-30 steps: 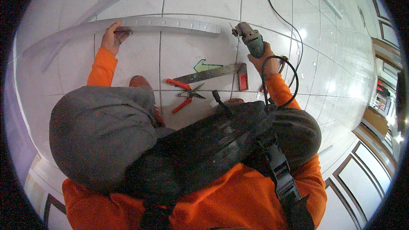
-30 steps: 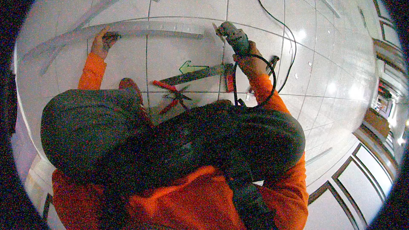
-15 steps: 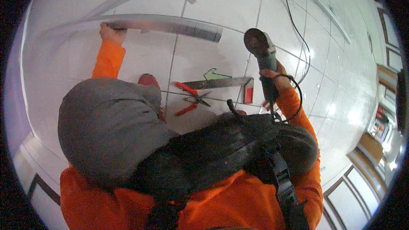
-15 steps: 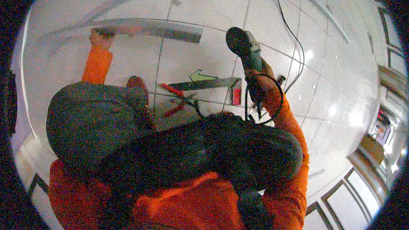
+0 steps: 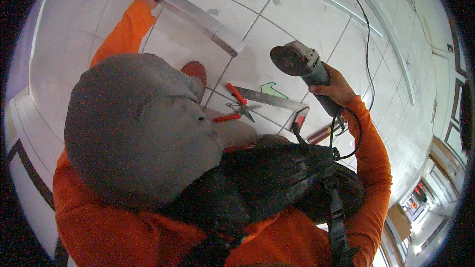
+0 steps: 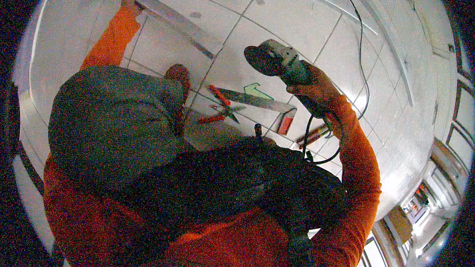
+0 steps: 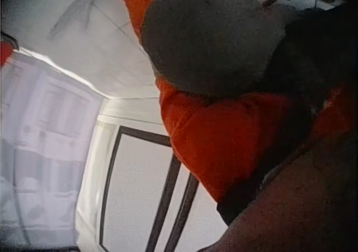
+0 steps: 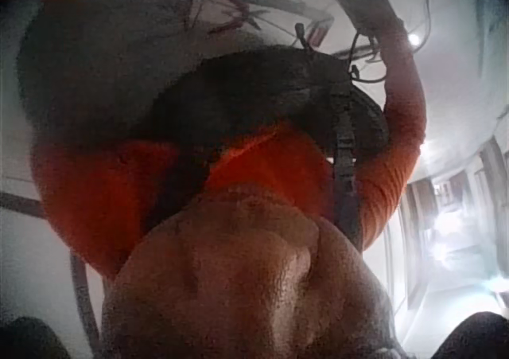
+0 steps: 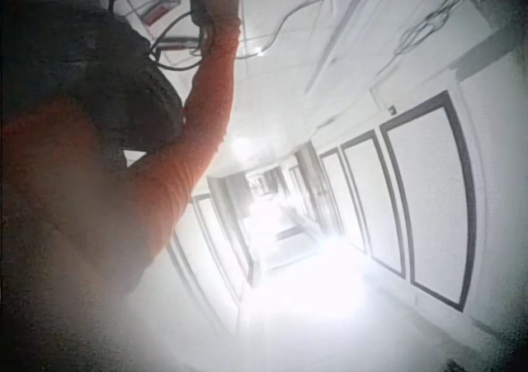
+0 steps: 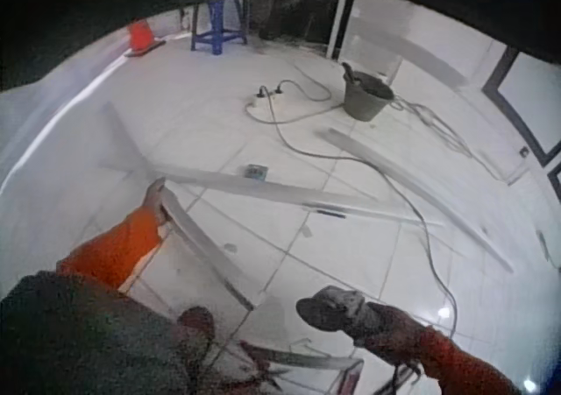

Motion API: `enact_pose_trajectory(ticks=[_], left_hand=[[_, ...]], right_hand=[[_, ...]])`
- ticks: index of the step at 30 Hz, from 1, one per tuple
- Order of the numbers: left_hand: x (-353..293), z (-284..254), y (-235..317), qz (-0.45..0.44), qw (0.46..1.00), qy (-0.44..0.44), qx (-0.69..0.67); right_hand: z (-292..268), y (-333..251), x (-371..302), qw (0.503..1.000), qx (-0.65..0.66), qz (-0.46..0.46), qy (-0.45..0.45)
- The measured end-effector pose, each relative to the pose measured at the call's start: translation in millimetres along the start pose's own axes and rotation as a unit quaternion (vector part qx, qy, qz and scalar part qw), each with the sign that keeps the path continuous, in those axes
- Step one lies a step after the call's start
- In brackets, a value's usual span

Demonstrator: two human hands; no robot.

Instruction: The person uses an angle grinder to cut pieces of metal trim and a plastic component on a tiled floor, using pliers to hold a small piece in place while cutting.

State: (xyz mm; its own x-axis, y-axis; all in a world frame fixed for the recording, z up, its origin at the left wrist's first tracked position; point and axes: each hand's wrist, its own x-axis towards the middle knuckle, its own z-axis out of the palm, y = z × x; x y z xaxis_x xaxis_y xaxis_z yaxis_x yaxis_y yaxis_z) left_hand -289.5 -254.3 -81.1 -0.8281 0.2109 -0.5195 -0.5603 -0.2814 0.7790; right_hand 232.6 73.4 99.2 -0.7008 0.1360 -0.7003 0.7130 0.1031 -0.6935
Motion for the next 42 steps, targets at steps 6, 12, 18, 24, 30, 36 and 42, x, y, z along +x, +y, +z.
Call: enact_pose_trajectory(ticks=[6,12,18,24,30,36,42], left_hand=[[-42.5,12.2,-33.1,-0.048,0.991,-0.116,0.035],[-65.2,34.7,-69.5,-0.023,0.999,0.024,0.021],[-37.3,23.8,-76.0,0.061,0.997,-0.044,0.033],[-78.0,33.2,-44.3,-0.092,0.992,0.012,-0.085],[-74.0,29.9,-40.3,-0.122,0.990,0.003,-0.071],[-59.7,16.5,-48.7,-0.108,0.991,-0.036,-0.066],[-60.4,16.0,-51.5,-0.121,0.988,-0.071,-0.066]], right_hand=[[12.2,-25.9,23.5,0.992,-0.125,0.010,-0.034],[24.9,-41.6,36.9,0.995,-0.084,-0.054,-0.024],[21.1,-41.0,40.0,0.998,-0.046,-0.021,-0.029],[30.2,-45.4,44.5,0.995,-0.083,-0.029,-0.056],[43.5,-67.9,66.3,0.958,-0.266,-0.051,-0.093],[48.1,-74.8,80.5,0.944,-0.304,-0.090,-0.096],[46.5,-71.6,90.3,0.935,-0.323,-0.096,-0.106]])
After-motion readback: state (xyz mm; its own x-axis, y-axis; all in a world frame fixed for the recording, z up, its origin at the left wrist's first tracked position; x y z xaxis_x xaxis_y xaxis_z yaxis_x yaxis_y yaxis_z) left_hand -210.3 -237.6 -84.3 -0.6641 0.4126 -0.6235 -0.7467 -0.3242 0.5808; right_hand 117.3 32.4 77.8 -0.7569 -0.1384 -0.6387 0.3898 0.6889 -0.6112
